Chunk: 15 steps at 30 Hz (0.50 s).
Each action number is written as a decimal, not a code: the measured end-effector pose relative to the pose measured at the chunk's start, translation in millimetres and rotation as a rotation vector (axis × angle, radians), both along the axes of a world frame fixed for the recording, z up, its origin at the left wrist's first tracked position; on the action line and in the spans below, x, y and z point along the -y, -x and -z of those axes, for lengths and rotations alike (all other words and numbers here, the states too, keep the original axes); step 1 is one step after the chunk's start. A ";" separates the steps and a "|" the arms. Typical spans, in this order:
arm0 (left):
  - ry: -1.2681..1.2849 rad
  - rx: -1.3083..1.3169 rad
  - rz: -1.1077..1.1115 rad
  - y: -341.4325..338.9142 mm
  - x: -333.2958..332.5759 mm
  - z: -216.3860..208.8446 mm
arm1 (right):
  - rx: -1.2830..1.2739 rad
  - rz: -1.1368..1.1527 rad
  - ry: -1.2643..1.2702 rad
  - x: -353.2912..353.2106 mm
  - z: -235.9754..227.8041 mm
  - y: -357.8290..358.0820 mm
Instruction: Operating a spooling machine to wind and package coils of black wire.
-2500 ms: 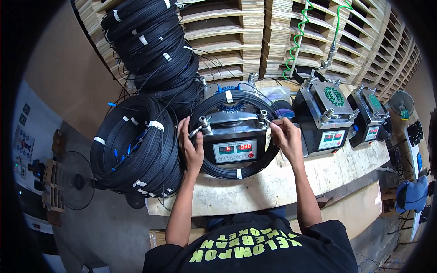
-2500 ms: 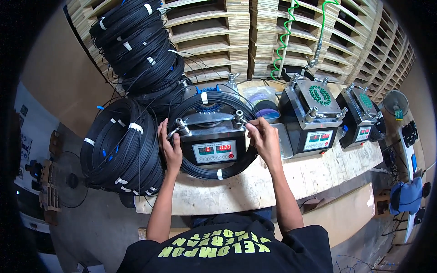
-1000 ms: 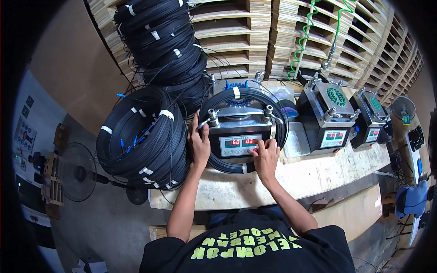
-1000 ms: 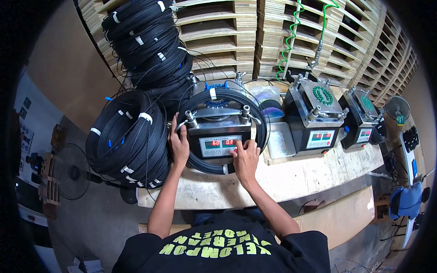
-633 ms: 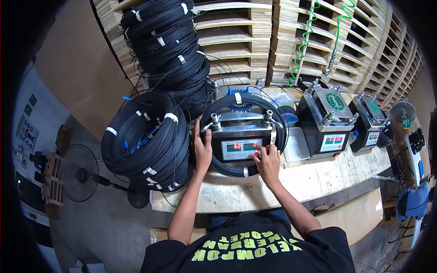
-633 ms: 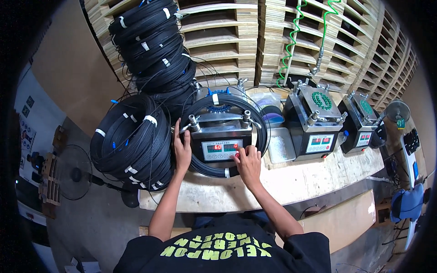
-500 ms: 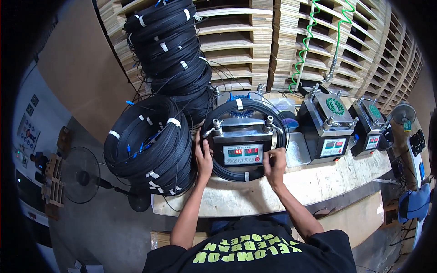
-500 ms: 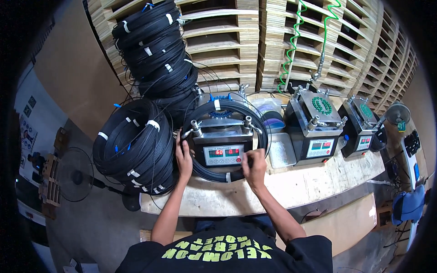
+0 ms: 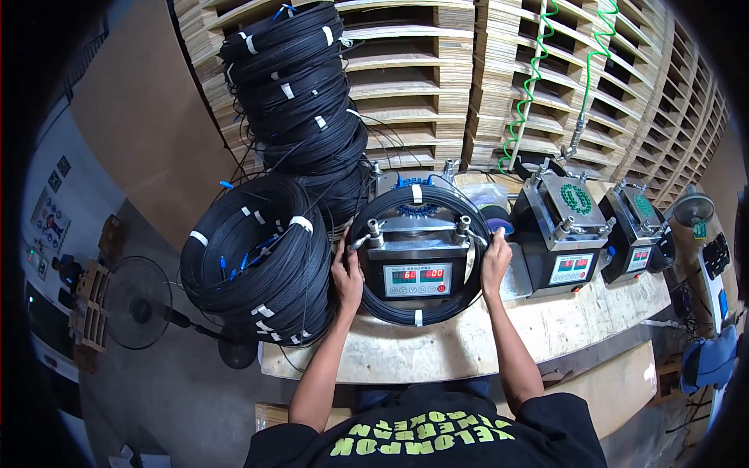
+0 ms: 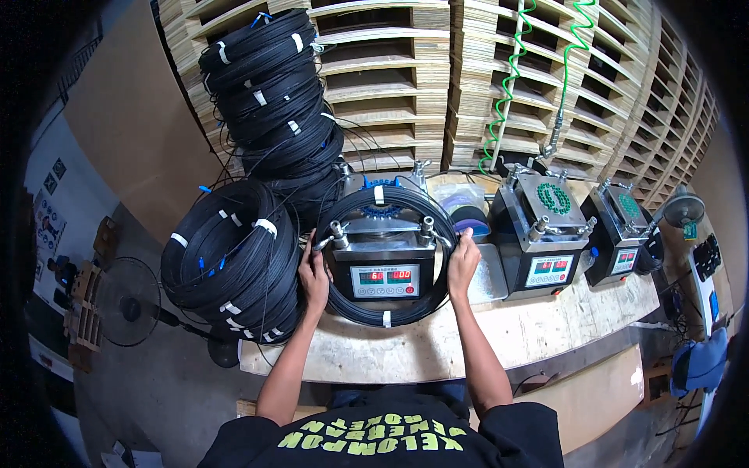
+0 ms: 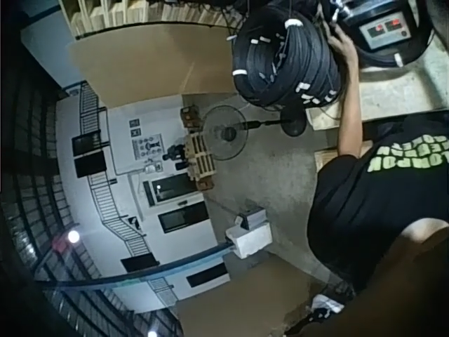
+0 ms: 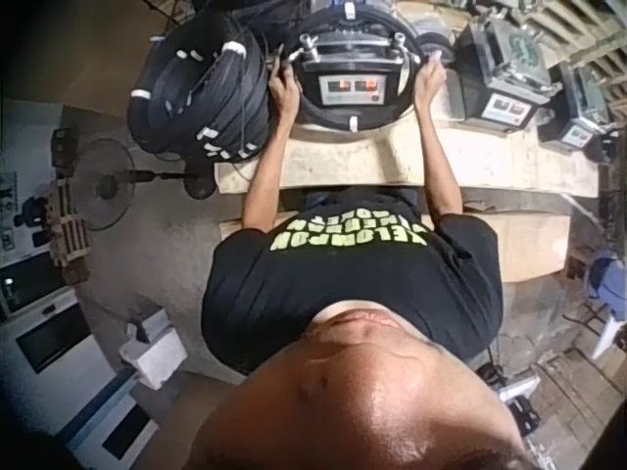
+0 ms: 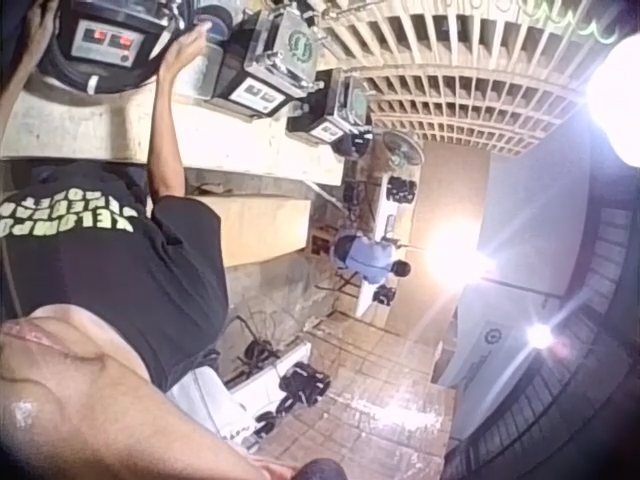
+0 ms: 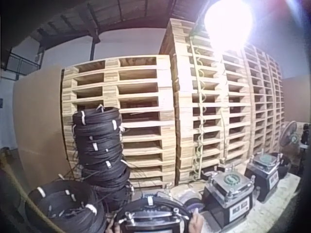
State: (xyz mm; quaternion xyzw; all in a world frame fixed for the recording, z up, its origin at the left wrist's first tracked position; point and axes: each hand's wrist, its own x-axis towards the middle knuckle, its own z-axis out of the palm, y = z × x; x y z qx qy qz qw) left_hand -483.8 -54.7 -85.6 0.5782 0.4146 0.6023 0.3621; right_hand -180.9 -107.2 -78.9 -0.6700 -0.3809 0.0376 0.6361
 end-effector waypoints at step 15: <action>-0.037 -0.653 -0.130 -4.5 58.6 -70.9 | 0.178 -0.205 -0.134 35.6 -68.7 11.9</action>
